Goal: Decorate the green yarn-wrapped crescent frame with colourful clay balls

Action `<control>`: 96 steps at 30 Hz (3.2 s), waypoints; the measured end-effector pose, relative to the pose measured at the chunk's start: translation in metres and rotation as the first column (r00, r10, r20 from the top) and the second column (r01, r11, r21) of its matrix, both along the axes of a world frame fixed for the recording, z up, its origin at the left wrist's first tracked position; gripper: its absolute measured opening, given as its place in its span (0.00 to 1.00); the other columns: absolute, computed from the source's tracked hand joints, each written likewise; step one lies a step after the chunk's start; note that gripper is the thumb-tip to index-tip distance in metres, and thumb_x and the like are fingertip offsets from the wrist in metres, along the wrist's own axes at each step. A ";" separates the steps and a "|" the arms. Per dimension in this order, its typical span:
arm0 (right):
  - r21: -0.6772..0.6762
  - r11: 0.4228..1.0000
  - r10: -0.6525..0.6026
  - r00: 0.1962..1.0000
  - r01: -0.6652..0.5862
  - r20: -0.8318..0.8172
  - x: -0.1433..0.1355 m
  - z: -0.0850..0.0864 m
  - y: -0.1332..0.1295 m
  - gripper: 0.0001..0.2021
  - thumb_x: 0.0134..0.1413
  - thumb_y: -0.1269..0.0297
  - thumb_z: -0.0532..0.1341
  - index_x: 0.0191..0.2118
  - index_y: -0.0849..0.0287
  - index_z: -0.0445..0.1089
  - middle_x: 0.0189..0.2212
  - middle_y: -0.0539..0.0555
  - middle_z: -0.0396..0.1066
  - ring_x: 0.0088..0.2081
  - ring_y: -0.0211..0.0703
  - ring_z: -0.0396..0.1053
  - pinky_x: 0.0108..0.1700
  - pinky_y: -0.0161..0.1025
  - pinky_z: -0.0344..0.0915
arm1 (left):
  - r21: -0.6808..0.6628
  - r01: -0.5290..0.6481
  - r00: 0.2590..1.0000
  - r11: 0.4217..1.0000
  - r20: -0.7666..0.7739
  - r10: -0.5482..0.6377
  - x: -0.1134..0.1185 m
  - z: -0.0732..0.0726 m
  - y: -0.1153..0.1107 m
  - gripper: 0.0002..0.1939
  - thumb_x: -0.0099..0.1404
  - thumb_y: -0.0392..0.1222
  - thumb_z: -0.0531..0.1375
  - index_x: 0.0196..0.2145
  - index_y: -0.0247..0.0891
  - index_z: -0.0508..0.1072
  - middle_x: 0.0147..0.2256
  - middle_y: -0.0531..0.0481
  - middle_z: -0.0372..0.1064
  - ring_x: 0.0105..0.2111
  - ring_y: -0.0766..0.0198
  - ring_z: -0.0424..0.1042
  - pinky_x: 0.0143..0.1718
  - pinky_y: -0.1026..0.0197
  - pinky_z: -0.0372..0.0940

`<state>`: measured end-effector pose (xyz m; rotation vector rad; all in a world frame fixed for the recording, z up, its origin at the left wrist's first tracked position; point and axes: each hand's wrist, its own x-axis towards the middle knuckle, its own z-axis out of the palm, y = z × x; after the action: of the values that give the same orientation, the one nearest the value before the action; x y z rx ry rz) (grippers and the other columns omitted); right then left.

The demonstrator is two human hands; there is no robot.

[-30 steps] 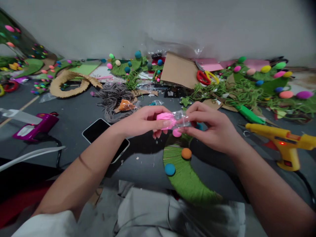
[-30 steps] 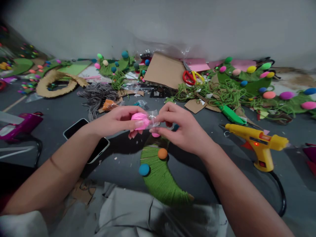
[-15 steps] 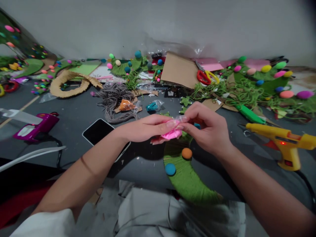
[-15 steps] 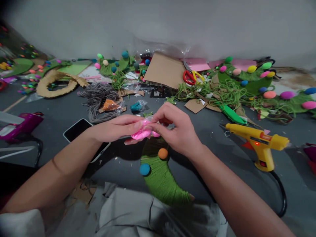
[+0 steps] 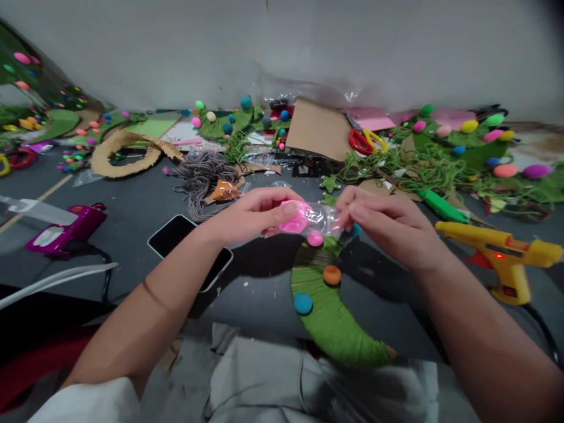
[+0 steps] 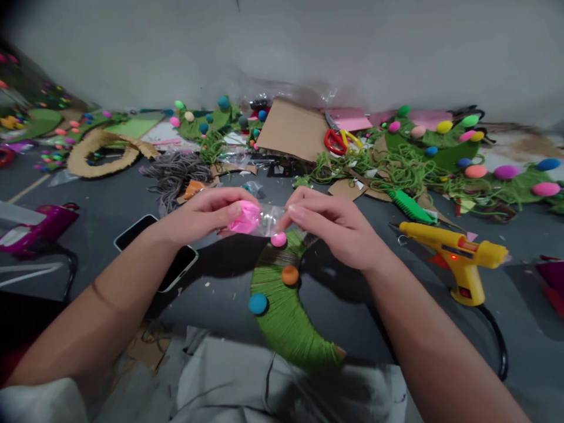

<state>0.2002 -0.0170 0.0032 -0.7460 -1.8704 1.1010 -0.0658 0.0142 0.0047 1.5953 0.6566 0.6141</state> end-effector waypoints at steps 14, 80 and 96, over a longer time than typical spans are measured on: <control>0.075 0.948 -0.311 0.950 0.309 0.017 -0.017 -0.017 0.002 0.01 0.54 0.66 0.73 0.32 0.53 0.83 0.28 0.50 0.72 0.29 0.37 0.65 0.29 0.37 0.60 | -0.088 -0.034 0.999 0.996 -0.003 0.034 0.007 -0.005 -0.003 0.15 0.75 0.52 0.60 0.43 0.36 0.74 0.32 0.51 0.76 0.29 0.66 0.78 0.32 0.65 0.75; -0.530 0.838 -0.351 0.871 0.128 -0.345 -0.012 -0.009 0.005 0.12 0.57 0.59 0.73 0.46 0.54 0.77 0.34 0.51 0.78 0.29 0.35 0.73 0.29 0.33 0.69 | 0.764 -0.370 0.370 0.529 -0.401 0.838 -0.059 -0.015 0.044 0.19 0.68 0.48 0.61 0.53 0.38 0.77 0.58 0.35 0.71 0.59 0.37 0.68 0.62 0.37 0.61; -0.472 0.876 -0.068 0.941 -0.104 -0.332 -0.020 -0.001 0.007 0.33 0.71 0.37 0.41 0.48 0.52 0.78 0.43 0.60 0.80 0.51 0.55 0.76 0.50 0.54 0.74 | 0.869 0.075 0.974 0.489 -0.170 0.152 0.050 0.000 0.002 0.24 0.74 0.42 0.61 0.65 0.31 0.69 0.65 0.31 0.68 0.66 0.51 0.69 0.67 0.52 0.66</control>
<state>0.1805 -0.0105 0.0019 -0.7515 -1.3193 1.6305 -0.0161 0.0166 0.0047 2.6726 0.5597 0.8894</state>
